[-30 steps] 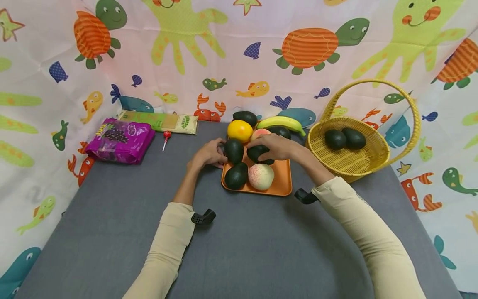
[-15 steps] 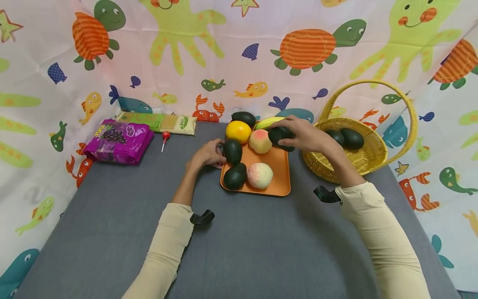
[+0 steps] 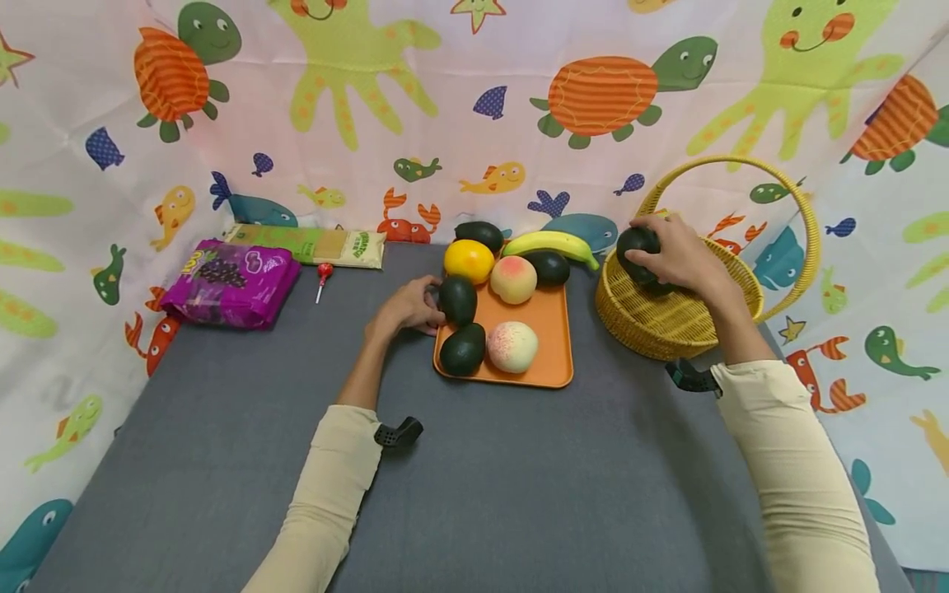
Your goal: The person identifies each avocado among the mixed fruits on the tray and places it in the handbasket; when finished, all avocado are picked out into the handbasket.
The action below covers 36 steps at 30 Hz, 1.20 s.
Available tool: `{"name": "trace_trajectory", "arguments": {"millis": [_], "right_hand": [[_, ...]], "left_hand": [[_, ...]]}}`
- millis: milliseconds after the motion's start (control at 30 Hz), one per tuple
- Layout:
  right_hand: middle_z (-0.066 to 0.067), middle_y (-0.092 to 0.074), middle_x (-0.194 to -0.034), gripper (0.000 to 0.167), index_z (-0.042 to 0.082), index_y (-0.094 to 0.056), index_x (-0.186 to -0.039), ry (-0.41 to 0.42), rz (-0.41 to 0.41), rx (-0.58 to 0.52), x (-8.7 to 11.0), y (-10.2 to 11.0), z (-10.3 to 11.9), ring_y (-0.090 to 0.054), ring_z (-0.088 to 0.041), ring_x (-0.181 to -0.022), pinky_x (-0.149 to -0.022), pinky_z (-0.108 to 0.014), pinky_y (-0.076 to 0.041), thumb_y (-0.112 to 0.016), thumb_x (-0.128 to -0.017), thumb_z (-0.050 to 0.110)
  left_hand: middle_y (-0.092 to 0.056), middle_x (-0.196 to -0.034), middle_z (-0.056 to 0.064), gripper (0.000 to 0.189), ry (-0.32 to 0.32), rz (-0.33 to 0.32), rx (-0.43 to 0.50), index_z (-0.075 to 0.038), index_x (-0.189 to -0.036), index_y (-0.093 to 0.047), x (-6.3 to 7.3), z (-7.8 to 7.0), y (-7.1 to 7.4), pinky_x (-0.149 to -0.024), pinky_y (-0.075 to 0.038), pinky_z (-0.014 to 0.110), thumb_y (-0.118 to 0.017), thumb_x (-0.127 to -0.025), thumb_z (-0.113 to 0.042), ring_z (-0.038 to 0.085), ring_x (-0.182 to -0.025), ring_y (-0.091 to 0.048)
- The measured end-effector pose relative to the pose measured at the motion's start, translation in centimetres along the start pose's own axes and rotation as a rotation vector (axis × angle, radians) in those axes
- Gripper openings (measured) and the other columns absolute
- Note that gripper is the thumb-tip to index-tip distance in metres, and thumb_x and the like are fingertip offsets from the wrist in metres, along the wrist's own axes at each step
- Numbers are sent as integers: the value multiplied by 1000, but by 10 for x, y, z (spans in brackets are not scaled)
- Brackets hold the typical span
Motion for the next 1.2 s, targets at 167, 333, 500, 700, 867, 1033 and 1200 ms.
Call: {"name": "trace_trajectory", "arguments": {"millis": [167, 333, 500, 700, 867, 1033, 1200], "right_hand": [[-44, -47, -135, 58, -11, -44, -149, -65, 69, -28, -7, -18, -31, -69, -24, -58, -49, -32, -60, -63, -103, 20], [-45, -44, -141, 62, -9, -40, -153, -131, 98, -15, -13, -36, -50, -74, -39, -70, -57, -41, -65, -62, -104, 21], [-43, -43, -146, 62, -8, -40, -152, -165, 101, 66, -21, -48, -58, -49, -61, -129, -83, -59, -63, -62, -103, 22], [-39, -43, -149, 58, -6, -42, -152, -206, 124, 88, -22, -54, -63, -35, -59, -140, -88, -60, -61, -61, -103, 18], [-36, -48, -149, 55, -6, -44, -150, -195, 108, 67, -23, -49, -57, -64, -51, -114, -67, -43, -65, -62, -103, 16], [-37, -48, -147, 56, -7, -43, -151, -189, 101, 81, -23, -45, -49, -67, -47, -98, -72, -47, -63, -61, -103, 17], [-36, -47, -147, 57, -8, -43, -151, -180, 80, 113, -24, -39, -37, -39, -54, -134, -107, -71, -43, -61, -104, 17]], "left_hand": [[-62, -102, 16, 75, -10, -2, 4, -8, -157, -38, 0, -2, -1, -66, -66, 29, -74, -92, -3, 16, -71, -69], [-62, -101, 16, 75, -12, 4, 17, -8, -157, -38, 0, -2, -3, -66, -66, 29, -74, -91, -3, 16, -71, -69], [-63, -101, 17, 75, -25, -3, 24, -6, -157, -38, 2, -1, -2, -64, -66, 29, -73, -92, -2, 15, -70, -69], [-63, -100, 16, 76, -29, 2, 26, -6, -158, -37, 4, -2, -3, -65, -66, 29, -74, -92, -3, 15, -69, -69], [-63, -100, 17, 74, -34, -4, 20, -5, -157, -38, 5, -3, -2, -64, -66, 29, -74, -92, -3, 15, -69, -69], [-63, -100, 16, 74, -26, -8, 14, -6, -157, -38, 4, -2, 0, -65, -66, 30, -74, -92, -4, 15, -69, -69], [-63, -100, 16, 74, -24, -8, 19, -6, -157, -38, 3, -1, 1, -66, -67, 30, -74, -92, -4, 15, -69, -69]]}}
Point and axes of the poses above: each hand's wrist, its own x-axis away from the middle knuckle, its own y-axis out of the back of the hand, z = x × y, the point moved 9 cm from there along -x, towards the middle knuckle
